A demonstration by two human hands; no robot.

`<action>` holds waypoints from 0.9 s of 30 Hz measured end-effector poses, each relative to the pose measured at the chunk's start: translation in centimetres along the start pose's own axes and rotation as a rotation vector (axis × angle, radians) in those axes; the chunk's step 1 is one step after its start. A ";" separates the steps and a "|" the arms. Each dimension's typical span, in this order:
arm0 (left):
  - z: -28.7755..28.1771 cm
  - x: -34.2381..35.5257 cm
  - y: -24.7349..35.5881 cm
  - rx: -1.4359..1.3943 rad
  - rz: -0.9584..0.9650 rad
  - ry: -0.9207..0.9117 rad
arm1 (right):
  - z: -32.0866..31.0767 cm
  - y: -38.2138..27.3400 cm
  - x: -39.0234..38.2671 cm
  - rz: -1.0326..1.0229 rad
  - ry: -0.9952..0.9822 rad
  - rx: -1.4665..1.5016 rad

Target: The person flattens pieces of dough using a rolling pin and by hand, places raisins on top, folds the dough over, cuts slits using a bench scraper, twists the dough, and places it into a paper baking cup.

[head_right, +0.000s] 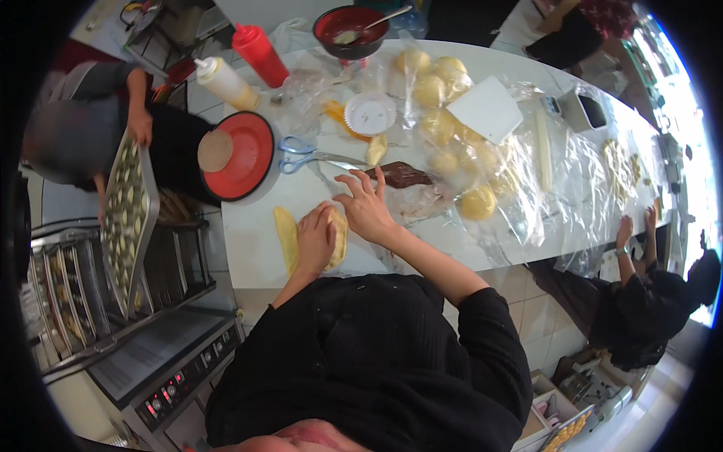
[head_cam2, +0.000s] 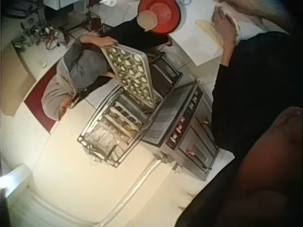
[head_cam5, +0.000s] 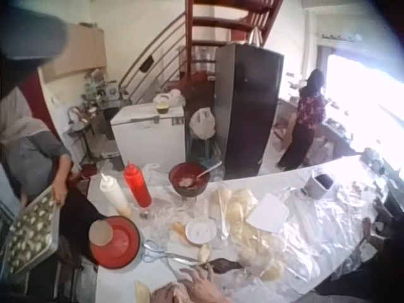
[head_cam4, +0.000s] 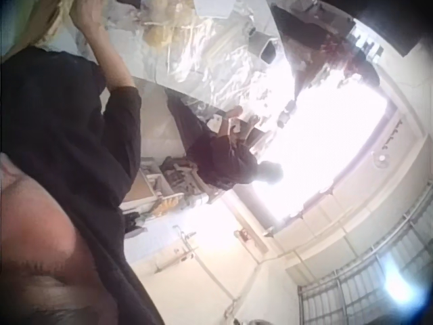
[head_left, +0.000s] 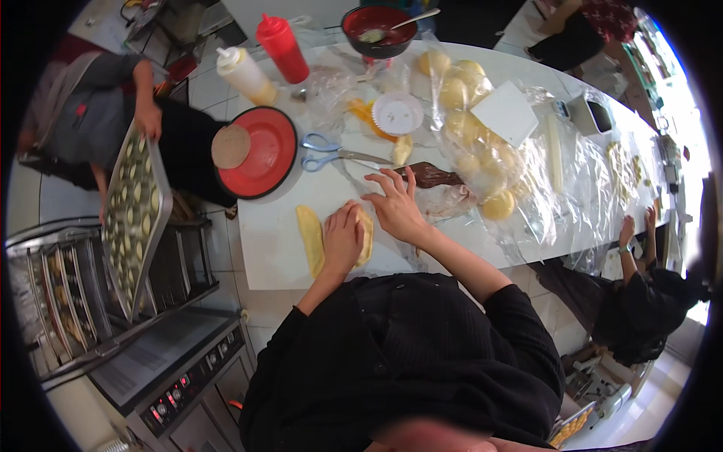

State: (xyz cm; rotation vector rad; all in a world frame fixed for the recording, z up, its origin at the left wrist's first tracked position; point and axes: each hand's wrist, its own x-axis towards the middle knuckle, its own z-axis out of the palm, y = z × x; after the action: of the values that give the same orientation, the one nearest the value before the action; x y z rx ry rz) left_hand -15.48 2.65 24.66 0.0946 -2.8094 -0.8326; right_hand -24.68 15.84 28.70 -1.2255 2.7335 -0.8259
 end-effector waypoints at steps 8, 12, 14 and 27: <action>0.3 -1.4 -0.4 0.304 -0.042 -0.144 | -16.8 10.3 -1.6 0.191 0.970 -0.048; -0.5 -0.3 0.8 0.336 -0.069 -0.121 | -18.2 29.3 -10.5 0.801 0.740 -0.299; -0.9 -0.4 1.7 0.180 -0.002 -0.078 | -16.4 36.1 -14.7 1.043 0.471 -0.481; 1.5 -4.7 2.6 0.202 -0.159 -0.018 | -14.9 40.4 -15.9 1.164 0.309 -0.266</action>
State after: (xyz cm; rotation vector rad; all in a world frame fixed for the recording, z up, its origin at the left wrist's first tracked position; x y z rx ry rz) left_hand -11.20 6.20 23.95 0.3471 -2.9252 -0.5802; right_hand -44.98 55.90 19.24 0.6195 3.0765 -0.4926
